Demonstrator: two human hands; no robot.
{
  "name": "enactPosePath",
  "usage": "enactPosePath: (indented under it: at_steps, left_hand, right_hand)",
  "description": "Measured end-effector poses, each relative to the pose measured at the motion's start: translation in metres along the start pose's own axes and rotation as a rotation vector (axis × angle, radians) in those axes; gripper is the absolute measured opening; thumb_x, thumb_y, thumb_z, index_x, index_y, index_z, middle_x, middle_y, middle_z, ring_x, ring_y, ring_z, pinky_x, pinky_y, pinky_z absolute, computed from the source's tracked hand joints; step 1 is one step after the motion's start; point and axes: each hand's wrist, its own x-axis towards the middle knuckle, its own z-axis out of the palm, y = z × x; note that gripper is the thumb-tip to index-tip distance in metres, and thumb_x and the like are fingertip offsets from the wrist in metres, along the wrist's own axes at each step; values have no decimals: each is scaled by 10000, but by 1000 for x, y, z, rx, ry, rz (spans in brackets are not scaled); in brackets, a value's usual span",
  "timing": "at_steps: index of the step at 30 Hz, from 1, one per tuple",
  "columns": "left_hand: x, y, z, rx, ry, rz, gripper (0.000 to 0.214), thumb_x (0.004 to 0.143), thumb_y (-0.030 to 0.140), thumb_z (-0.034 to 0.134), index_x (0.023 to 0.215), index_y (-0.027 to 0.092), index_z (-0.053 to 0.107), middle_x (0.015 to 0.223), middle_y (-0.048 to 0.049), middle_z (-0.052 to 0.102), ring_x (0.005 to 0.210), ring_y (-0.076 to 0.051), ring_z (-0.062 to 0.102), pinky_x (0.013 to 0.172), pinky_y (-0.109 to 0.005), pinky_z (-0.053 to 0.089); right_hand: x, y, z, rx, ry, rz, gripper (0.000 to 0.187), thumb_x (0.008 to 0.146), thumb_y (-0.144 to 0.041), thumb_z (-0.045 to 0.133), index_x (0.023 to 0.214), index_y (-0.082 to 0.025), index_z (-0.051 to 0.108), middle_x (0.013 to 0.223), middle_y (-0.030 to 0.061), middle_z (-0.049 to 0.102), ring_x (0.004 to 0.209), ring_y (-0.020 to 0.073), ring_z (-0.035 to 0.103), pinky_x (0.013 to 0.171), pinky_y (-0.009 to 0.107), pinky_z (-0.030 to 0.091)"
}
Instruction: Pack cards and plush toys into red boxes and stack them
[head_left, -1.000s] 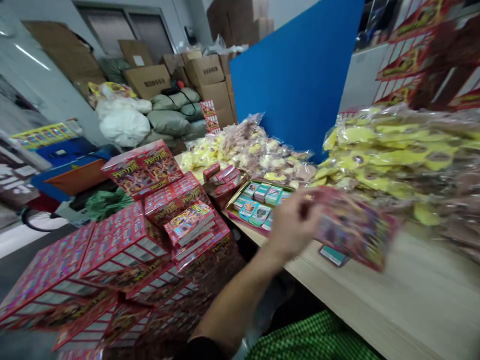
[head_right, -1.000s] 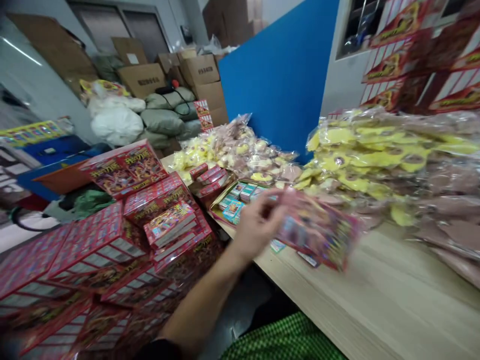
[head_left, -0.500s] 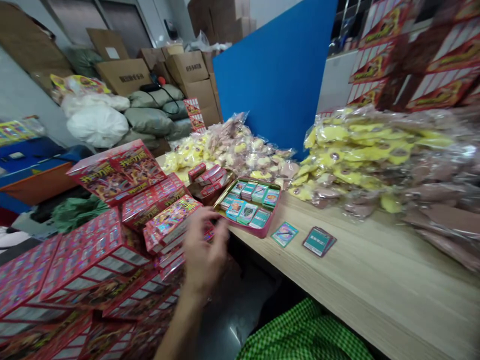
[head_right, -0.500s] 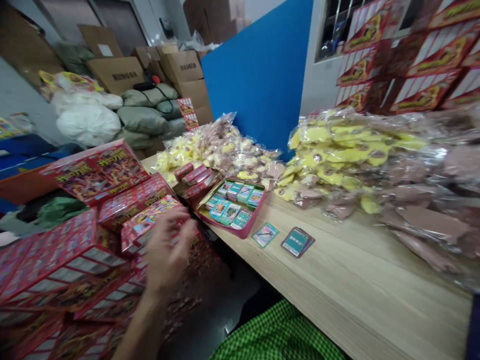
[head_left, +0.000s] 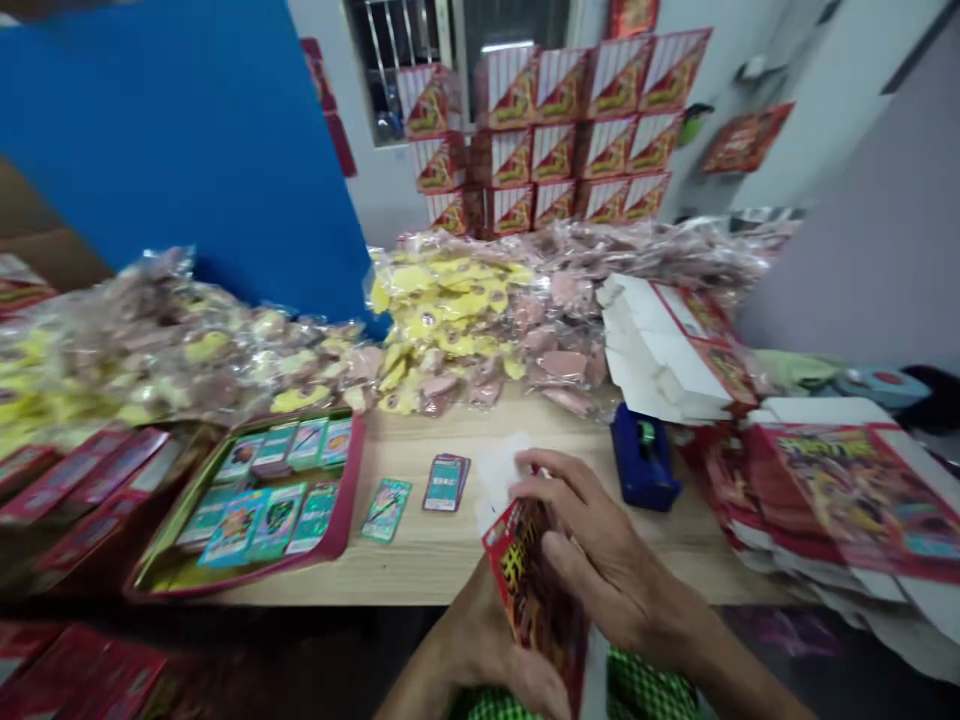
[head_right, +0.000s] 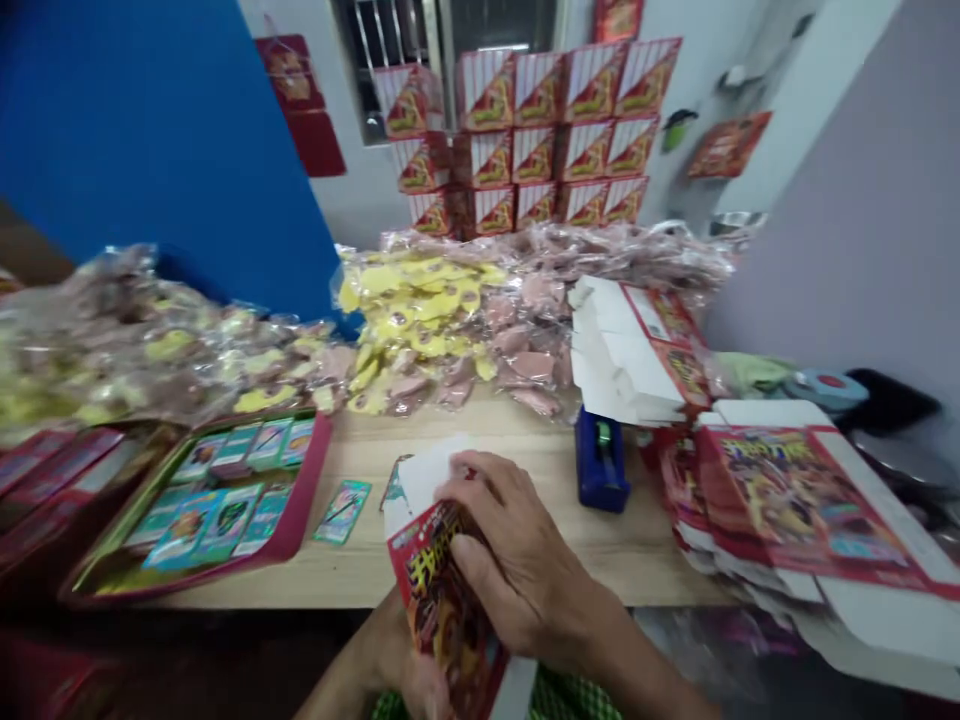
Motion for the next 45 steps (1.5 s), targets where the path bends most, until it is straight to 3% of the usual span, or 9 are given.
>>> enactPosePath:
  at_steps: [4, 7, 11, 16, 20, 27, 34, 40, 45]
  left_hand:
    - [4, -6, -4, -99, 192, 30, 995, 479, 500, 982, 1338, 186, 588, 1278, -165, 689, 1160, -399, 666, 985, -547, 557]
    - [8, 1, -11, -50, 325, 3, 693, 568, 390, 947, 1157, 143, 679, 1048, -133, 770, 928, -336, 746, 872, -501, 609]
    - [17, 10, -11, -39, 432, -44, 495, 653, 359, 904, 1068, 140, 748, 965, -108, 799, 876, -315, 766, 862, -469, 619]
    - [18, 3, -12, 31, 471, -114, 415, 707, 391, 885, 1003, 122, 775, 974, -126, 806, 841, -303, 769, 814, -436, 630]
    - [14, -15, -14, 40, 425, -190, 542, 732, 432, 870, 1149, 125, 713, 1089, -149, 786, 970, -314, 755, 894, -440, 607]
    - [-7, -51, -12, 367, 847, 78, 665, 917, 583, 655, 1455, 253, 445, 1446, -121, 590, 1335, -249, 577, 1058, -334, 499]
    - [-24, -48, -9, 419, 638, -60, 531, 938, 676, 539, 919, 184, 736, 852, -59, 721, 801, -216, 666, 728, -282, 524]
    - [-32, -28, -15, 140, 613, -102, 616, 883, 556, 714, 1403, 258, 572, 1071, -56, 758, 899, -192, 698, 808, -277, 544]
    - [-45, -24, -28, 287, 580, -109, 392, 874, 516, 732, 1067, 177, 777, 1129, -110, 771, 1039, -255, 702, 919, -321, 544]
  right_hand:
    - [-3, 19, -1, 223, 146, 205, 322, 1021, -294, 523, 1340, -254, 539, 1497, 113, 487, 1414, 281, 445, 1122, 470, 441]
    - [-9, 29, 9, 551, 3, 397, 488, 1037, -428, 525, 1490, -253, 470, 1499, 123, 521, 1354, 291, 518, 1075, 469, 482]
    - [-9, 36, 30, 797, 67, 568, 390, 1023, -522, 535, 1231, -220, 668, 1143, 66, 701, 1059, 243, 651, 945, 395, 549]
    - [-8, 47, 43, 966, 223, 739, 433, 838, -574, 727, 986, -168, 698, 709, -2, 619, 582, 163, 564, 524, 266, 492]
    - [-18, 55, 47, 1002, 315, 708, 382, 888, -531, 686, 1038, -181, 698, 793, 20, 663, 654, 185, 613, 616, 293, 524]
    - [-51, 46, 58, 789, 137, 689, 469, 1016, -461, 543, 1425, -244, 467, 958, 19, 673, 848, 200, 650, 753, 309, 526]
    - [-57, 49, 38, 537, -61, 568, 438, 1039, -514, 484, 753, -189, 553, 750, -4, 522, 696, 153, 476, 638, 275, 367]
    - [-51, 45, 27, 785, -41, 605, 334, 947, -461, 637, 1163, -213, 577, 842, -7, 597, 769, 183, 563, 686, 291, 422]
    - [-45, 32, 16, 366, -173, 386, 158, 1030, -310, 497, 953, -198, 579, 851, 16, 595, 760, 172, 543, 694, 307, 402]
